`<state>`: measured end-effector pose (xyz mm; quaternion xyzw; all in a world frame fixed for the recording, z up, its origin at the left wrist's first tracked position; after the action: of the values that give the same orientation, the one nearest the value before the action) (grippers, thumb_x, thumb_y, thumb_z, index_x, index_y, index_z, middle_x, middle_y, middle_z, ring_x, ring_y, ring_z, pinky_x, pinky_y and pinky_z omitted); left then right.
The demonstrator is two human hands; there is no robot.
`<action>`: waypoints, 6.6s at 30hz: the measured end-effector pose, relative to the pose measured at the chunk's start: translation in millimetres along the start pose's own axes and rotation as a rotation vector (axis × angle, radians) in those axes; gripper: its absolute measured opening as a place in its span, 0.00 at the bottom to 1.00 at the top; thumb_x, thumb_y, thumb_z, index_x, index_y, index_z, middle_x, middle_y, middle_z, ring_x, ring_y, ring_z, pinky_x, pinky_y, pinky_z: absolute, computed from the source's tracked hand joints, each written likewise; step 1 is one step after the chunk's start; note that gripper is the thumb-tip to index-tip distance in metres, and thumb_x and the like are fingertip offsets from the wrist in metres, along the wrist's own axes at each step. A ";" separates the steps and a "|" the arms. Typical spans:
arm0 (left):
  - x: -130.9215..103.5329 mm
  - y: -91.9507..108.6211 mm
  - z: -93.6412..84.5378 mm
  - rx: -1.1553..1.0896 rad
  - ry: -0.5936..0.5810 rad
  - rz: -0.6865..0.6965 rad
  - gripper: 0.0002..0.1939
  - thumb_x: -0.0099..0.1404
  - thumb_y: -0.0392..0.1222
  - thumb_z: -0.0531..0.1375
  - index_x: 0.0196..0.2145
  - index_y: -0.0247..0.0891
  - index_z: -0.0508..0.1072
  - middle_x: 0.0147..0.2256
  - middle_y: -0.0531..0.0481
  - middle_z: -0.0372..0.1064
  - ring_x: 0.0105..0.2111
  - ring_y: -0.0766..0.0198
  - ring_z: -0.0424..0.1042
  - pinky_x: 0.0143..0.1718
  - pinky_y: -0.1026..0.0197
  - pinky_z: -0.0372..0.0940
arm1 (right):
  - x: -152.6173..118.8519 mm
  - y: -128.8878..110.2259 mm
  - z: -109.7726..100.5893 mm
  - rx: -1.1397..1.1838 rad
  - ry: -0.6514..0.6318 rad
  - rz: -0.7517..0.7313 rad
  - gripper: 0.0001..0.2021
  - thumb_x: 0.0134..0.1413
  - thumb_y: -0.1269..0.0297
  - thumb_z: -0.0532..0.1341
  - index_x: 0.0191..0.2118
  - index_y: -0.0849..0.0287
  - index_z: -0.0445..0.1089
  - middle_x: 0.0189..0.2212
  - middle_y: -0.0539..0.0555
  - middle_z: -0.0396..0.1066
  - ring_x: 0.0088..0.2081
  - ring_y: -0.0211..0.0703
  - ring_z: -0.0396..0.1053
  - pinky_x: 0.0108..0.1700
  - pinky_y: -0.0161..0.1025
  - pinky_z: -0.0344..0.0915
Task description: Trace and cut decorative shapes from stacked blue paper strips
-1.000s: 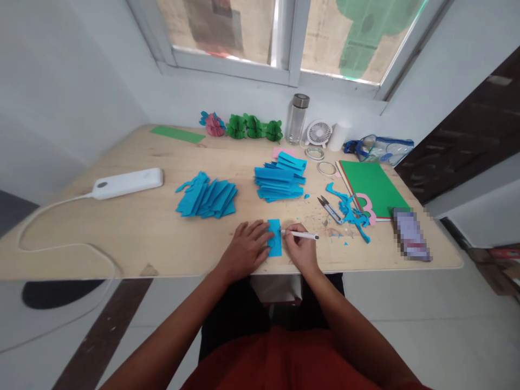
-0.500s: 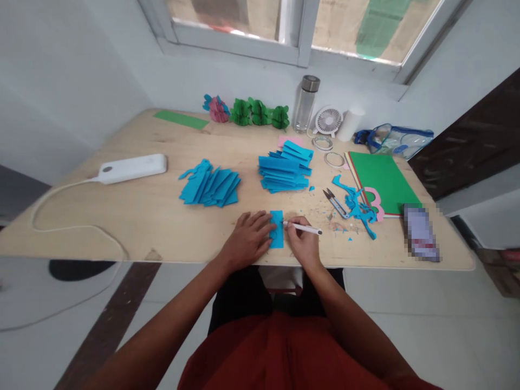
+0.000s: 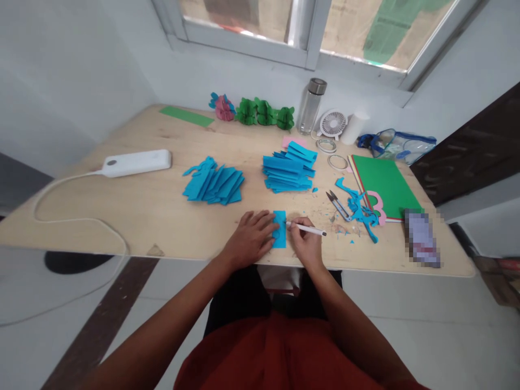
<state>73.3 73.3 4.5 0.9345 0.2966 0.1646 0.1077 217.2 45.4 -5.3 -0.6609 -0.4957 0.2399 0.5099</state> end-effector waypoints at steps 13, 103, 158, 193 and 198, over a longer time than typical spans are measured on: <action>0.2 0.1 1.7 0.004 -0.009 0.002 0.18 0.66 0.42 0.51 0.51 0.41 0.72 0.57 0.40 0.66 0.60 0.49 0.60 0.59 0.40 0.52 | 0.7 1.0 -0.3 -0.055 0.007 -0.011 0.08 0.55 0.60 0.57 0.32 0.57 0.70 0.25 0.50 0.72 0.25 0.41 0.66 0.30 0.36 0.62; 0.9 -7.0 5.1 -0.046 0.002 0.006 0.20 0.63 0.41 0.54 0.52 0.40 0.72 0.58 0.38 0.65 0.60 0.44 0.59 0.58 0.37 0.52 | 0.6 -9.8 3.4 -0.078 -0.013 -0.021 0.06 0.57 0.62 0.57 0.33 0.57 0.69 0.26 0.50 0.72 0.25 0.38 0.67 0.29 0.36 0.64; 1.3 -2.7 10.3 0.050 0.070 0.083 0.21 0.65 0.44 0.50 0.53 0.42 0.71 0.57 0.40 0.67 0.58 0.48 0.62 0.54 0.42 0.56 | -0.9 2.3 1.0 -0.233 -0.014 -0.028 0.04 0.51 0.64 0.60 0.27 0.54 0.70 0.20 0.48 0.71 0.25 0.42 0.68 0.28 0.35 0.59; 1.0 0.8 4.3 0.072 -0.008 0.021 0.18 0.66 0.43 0.51 0.49 0.39 0.72 0.58 0.38 0.66 0.59 0.46 0.61 0.57 0.40 0.54 | -0.5 8.8 -0.9 0.115 -0.007 0.010 0.06 0.52 0.63 0.58 0.28 0.57 0.69 0.22 0.48 0.70 0.22 0.38 0.62 0.26 0.34 0.59; 0.6 0.3 1.8 0.052 0.022 0.025 0.18 0.65 0.42 0.52 0.49 0.40 0.72 0.57 0.39 0.67 0.59 0.47 0.61 0.56 0.41 0.55 | 0.6 6.5 -1.8 0.126 -0.007 0.013 0.05 0.50 0.64 0.58 0.27 0.57 0.68 0.21 0.48 0.69 0.22 0.39 0.63 0.25 0.35 0.59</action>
<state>74.6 73.2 3.0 0.9388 0.2904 0.1684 0.0779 221.5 45.2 -10.5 -0.6297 -0.4771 0.2764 0.5472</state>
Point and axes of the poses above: each hand's wrist, its own x-axis towards the middle knuckle, its own z-axis out of the palm, y = z × x, the point moved 9 cm from there along x, towards the middle knuckle
